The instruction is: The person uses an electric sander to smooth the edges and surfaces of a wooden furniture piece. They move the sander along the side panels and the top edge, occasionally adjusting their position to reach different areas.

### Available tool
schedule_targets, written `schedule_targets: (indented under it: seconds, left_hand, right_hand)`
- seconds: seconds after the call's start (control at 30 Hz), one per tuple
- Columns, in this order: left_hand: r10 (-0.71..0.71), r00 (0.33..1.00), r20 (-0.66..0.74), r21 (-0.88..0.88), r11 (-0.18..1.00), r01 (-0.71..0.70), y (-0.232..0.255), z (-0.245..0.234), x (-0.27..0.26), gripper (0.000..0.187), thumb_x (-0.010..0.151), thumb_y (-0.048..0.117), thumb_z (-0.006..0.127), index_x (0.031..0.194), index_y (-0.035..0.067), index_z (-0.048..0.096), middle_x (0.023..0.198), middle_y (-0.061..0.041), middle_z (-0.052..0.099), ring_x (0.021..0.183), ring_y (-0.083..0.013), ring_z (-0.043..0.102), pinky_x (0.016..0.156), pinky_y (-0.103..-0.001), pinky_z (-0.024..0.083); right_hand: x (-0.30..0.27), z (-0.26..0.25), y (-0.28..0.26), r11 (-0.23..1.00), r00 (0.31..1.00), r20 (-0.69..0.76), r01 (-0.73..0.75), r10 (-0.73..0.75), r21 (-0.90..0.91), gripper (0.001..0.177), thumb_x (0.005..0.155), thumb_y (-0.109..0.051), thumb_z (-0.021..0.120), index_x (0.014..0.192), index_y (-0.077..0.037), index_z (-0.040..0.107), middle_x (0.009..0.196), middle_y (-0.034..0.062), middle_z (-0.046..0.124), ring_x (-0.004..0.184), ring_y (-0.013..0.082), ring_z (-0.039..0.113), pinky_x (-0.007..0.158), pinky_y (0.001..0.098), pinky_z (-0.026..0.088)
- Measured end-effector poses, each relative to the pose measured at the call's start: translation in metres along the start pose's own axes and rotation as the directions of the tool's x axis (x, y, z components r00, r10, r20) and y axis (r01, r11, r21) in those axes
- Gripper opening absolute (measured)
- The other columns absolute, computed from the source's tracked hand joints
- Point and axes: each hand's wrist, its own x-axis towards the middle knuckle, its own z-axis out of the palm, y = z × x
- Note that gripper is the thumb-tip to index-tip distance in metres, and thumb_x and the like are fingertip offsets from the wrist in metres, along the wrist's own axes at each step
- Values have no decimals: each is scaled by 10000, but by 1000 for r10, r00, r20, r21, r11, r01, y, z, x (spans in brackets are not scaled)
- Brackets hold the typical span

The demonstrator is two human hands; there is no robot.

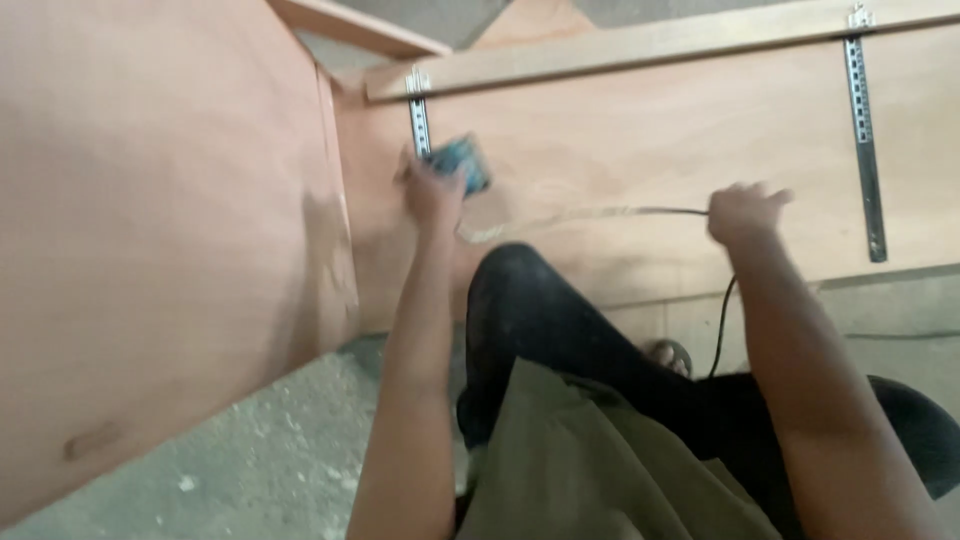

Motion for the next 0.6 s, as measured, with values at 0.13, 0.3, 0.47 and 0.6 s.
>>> schedule_targets:
  seconds: [0.13,0.3,0.47,0.6]
  left_hand:
    - [-12,996,84,-121,992,22,112,69,-38,934,779,408,826,1537,125,358,1331,-246,470,1072,-532,679,938,-587,590]
    - [-134,862,489,-249,925,286,182,192,-75,772,856,508,652,1448,122,343,1239,-233,434,1077,-557,657,935,-557,573]
    - [-198,716,669,-227,863,451,204,185,-62,784,794,557,655,1406,178,343,1235,-245,469,1099,-548,648,975,-557,543]
    - [-144,646,749,-285,811,511,202,143,-22,679,865,600,551,1436,273,383,1267,-211,501,1144,-503,647,1010,-539,534]
  right_hand:
    - [-94,-137,-46,972,964,-265,74,-13,221,562,899,-429,629,1448,-322,572,1442,98,572,1330,429,526,882,696,444]
    - [-108,-239,-135,743,724,-587,605,-364,286,1104,594,-182,828,1529,129,331,1498,333,432,1447,495,367,1235,560,277]
    - [-60,-255,-125,561,793,-519,600,-319,571,1212,570,-80,796,1618,37,197,1532,350,286,1458,570,269,1250,591,234]
    - [-17,-257,-145,601,757,-581,622,-298,502,1185,613,-58,833,1653,-95,265,1538,281,318,1426,526,365,1169,588,375]
